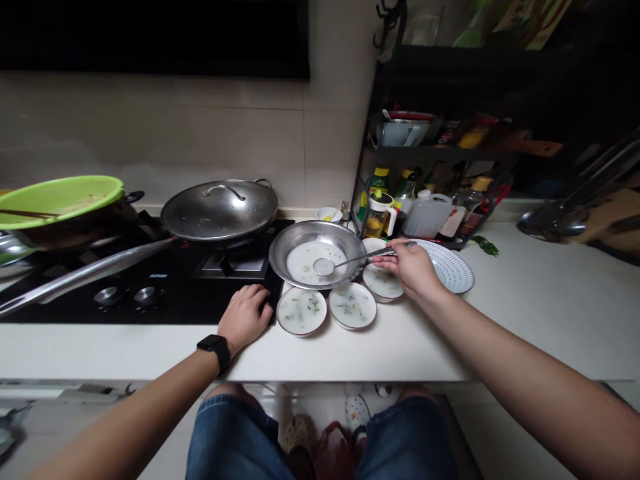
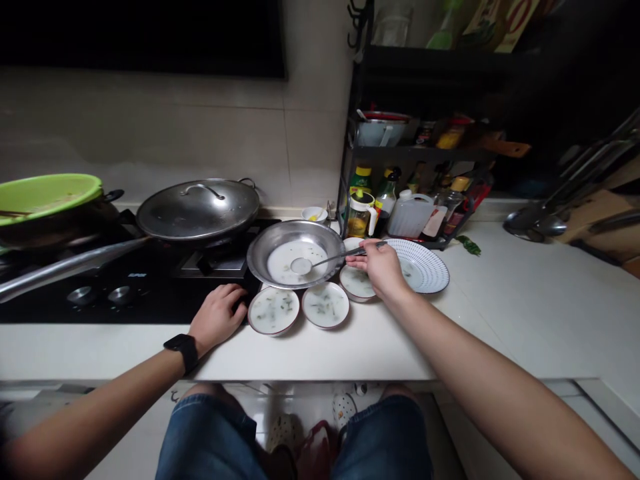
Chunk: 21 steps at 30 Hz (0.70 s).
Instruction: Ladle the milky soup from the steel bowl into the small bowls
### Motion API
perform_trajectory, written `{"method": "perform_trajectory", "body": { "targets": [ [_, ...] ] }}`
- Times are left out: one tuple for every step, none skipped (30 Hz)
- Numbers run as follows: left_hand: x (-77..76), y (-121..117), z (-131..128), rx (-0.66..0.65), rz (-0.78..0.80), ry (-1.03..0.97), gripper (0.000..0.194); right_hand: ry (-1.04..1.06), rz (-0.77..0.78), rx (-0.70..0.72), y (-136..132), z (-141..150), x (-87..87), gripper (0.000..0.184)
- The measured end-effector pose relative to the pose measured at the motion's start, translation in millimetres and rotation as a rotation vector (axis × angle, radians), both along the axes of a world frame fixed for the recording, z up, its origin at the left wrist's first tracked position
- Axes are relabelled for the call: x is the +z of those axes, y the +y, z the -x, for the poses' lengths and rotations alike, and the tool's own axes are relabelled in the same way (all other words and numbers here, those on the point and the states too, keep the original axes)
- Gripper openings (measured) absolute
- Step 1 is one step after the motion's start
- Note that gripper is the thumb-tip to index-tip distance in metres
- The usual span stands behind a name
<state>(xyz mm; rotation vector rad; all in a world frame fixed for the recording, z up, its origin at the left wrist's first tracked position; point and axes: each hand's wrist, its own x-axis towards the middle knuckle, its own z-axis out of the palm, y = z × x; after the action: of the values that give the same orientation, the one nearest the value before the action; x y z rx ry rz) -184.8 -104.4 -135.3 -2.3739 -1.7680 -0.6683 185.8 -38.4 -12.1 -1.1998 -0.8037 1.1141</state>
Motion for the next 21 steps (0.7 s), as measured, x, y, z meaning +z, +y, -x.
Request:
{"method": "perform_trajectory", "body": {
  "targets": [
    [-0.5, 0, 0, -0.001, -0.001, -0.001, 0.031, -0.01, -0.009, -0.011, 0, -6, 3.8, 0.009],
    [-1.0, 0, 1, -0.002, -0.002, -0.002, 0.032, -0.024, -0.019, -0.023, 0, -12, 7.6, 0.009],
    [-1.5, 0, 1, -0.002, -0.004, -0.002, 0.032, -0.039, -0.03, -0.038, 0, -20, 11.3, 0.009],
    [-2.0, 1, 2, -0.001, -0.005, -0.001, 0.032, -0.052, -0.044, -0.055, -1, -28, 15.0, 0.01],
    [-2.5, 1, 2, -0.001, -0.007, 0.001, 0.032, -0.062, -0.058, -0.073, -2, -37, 18.6, 0.01],
    [-3.0, 1, 3, -0.002, -0.008, 0.003, 0.032, -0.069, -0.071, -0.092, -3, -47, 22.2, 0.01],
    [-3.4, 2, 3, -0.005, -0.01, 0.005, 0.032, -0.074, -0.08, -0.109, -5, -57, 25.7, 0.01],
    [-3.8, 2, 4, -0.008, -0.012, 0.007, 0.032, -0.078, -0.085, -0.126, -7, -68, 29.1, 0.01],
    [-4.2, 3, 4, -0.012, -0.013, 0.01, 0.032, -0.08, -0.089, -0.142, -9, -79, 32.1, 0.01],
    [-4.5, 3, 5, -0.015, -0.015, 0.014, 0.032, -0.082, -0.095, -0.163, -11, -90, 34.6, 0.009],
    [-4.7, 4, 5, -0.017, -0.016, 0.02, 0.032, -0.082, -0.101, -0.185, -14, -101, 36.6, 0.009],
    [-4.8, 4, 6, -0.02, -0.016, 0.027, 0.033, -0.084, -0.11, -0.206, -17, -113, 37.7, 0.009],
    [-4.8, 4, 6, -0.022, -0.016, 0.035, 0.033, -0.09, -0.12, -0.225, -20, -124, 38.0, 0.009],
    [-4.7, 4, 6, -0.023, -0.016, 0.041, 0.033, -0.1, -0.13, -0.241, -23, -135, 37.3, 0.009],
    [-4.5, 4, 7, -0.023, -0.016, 0.045, 0.034, -0.114, -0.139, -0.255, -26, -146, 35.6, 0.01],
    [-4.2, 4, 7, -0.022, -0.016, 0.047, 0.034, -0.129, -0.145, -0.269, -29, -156, 33.0, 0.012],
    [-3.7, 4, 7, -0.02, -0.017, 0.048, 0.033, -0.143, -0.149, -0.285, -31, -166, 29.6, 0.013],
    [-3.3, 3, 7, -0.02, -0.016, 0.049, 0.033, -0.154, -0.149, -0.305, -34, -175, 25.6, 0.014],
    [-2.8, 3, 7, -0.02, -0.015, 0.052, 0.033, -0.164, -0.144, -0.325, -36, -183, 21.1, 0.015],
    [-2.5, 3, 7, -0.023, -0.015, 0.054, 0.032, -0.172, -0.137, -0.342, -37, -190, 16.4, 0.014],
    [-2.2, 3, 7, -0.027, -0.015, 0.055, 0.032, -0.18, -0.128, -0.357, -39, -196, 11.6, 0.014]
  ]
}}
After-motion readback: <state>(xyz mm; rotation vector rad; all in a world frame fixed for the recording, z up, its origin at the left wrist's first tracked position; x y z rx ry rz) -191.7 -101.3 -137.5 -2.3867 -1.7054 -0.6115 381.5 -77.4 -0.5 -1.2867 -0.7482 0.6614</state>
